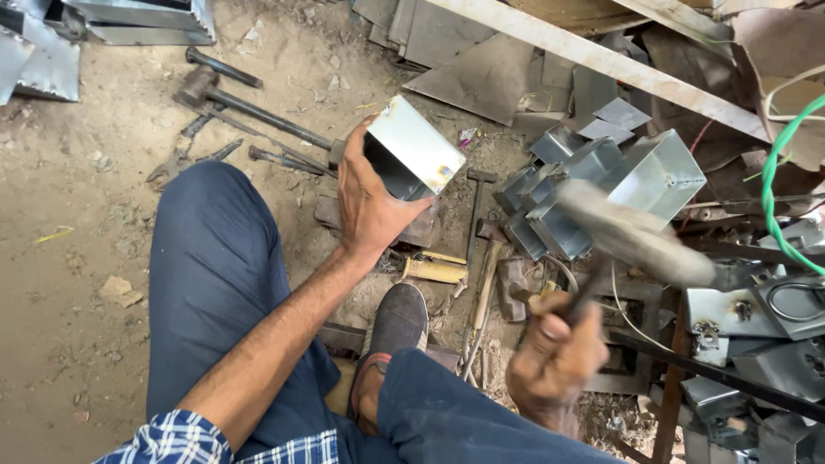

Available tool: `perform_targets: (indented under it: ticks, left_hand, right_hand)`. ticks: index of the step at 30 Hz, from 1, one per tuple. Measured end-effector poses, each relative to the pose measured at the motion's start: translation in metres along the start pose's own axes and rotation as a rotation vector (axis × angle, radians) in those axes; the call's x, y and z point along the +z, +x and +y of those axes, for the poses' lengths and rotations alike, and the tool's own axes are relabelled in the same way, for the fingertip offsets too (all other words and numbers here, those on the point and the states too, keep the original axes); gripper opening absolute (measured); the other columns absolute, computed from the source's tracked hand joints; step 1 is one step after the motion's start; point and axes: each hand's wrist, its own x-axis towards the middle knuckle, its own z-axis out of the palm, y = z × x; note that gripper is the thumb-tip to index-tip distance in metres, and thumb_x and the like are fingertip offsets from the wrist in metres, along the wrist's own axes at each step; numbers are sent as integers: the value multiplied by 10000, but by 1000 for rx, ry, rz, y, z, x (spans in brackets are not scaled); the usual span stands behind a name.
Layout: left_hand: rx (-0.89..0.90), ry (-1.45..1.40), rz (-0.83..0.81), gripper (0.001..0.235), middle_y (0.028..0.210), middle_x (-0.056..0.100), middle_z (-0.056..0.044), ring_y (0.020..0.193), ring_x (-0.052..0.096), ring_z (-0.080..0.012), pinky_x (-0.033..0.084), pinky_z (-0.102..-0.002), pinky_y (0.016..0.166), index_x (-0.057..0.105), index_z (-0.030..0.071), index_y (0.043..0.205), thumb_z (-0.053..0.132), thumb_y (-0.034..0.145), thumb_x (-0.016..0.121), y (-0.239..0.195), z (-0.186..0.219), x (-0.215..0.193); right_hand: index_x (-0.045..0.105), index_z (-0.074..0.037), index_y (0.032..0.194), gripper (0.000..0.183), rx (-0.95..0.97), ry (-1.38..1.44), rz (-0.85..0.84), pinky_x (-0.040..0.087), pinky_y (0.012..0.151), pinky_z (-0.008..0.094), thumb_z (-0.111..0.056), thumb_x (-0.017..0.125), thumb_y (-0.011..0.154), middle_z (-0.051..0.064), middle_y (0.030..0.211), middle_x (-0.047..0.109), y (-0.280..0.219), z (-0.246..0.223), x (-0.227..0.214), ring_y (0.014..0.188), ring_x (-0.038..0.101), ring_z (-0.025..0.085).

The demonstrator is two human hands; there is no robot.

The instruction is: The person uses a hammer to bend and secure the edges of a metal box against a wooden block, repeating the process with different boxes.

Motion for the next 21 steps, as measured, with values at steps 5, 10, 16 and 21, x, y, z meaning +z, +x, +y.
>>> perform_targets:
  ticks: [5, 10, 16, 21]
  left_hand:
    - [-22, 46, -24, 1268, 1452, 418, -227, 1365, 461, -381, 389, -514, 1168, 183, -4, 1516, 297, 636, 1045, 1, 0, -2]
    - [-6, 44, -7, 1277, 1429, 420, -231, 1341, 471, -381, 385, -530, 1149, 191, -5, 1501, 330, 612, 1044, 9, 0, -3]
    - [-16, 98, -16, 1284, 1436, 414, -243, 1338, 468, -397, 389, -544, 1144, 180, -7, 1503, 339, 609, 1034, 1, -5, -1]
    - [-15, 81, -47, 1322, 1415, 399, -259, 1340, 458, -394, 386, -567, 1147, 133, -15, 1508, 373, 625, 1036, 0, -11, 6]
  right_hand:
    - [582, -17, 1038, 365, 222, 43, -21, 406, 336, 244, -336, 454, 1161, 8, 790, 626, -1, 14, 12, 519, 518, 90]
    - [548, -74, 1046, 319, 389, -415, -560, 330, 256, 290, -348, 388, 1076, 52, 566, 575, 1, 21, 21, 342, 419, 133]
    - [487, -71, 987, 386, 113, -157, -209, 418, 349, 253, -393, 331, 1132, 15, 685, 614, 13, 2, 4, 422, 531, 67]
    - [492, -75, 1002, 385, 136, -176, -199, 378, 328, 287, -399, 325, 1124, 19, 605, 537, 23, 11, 26, 400, 443, 88]
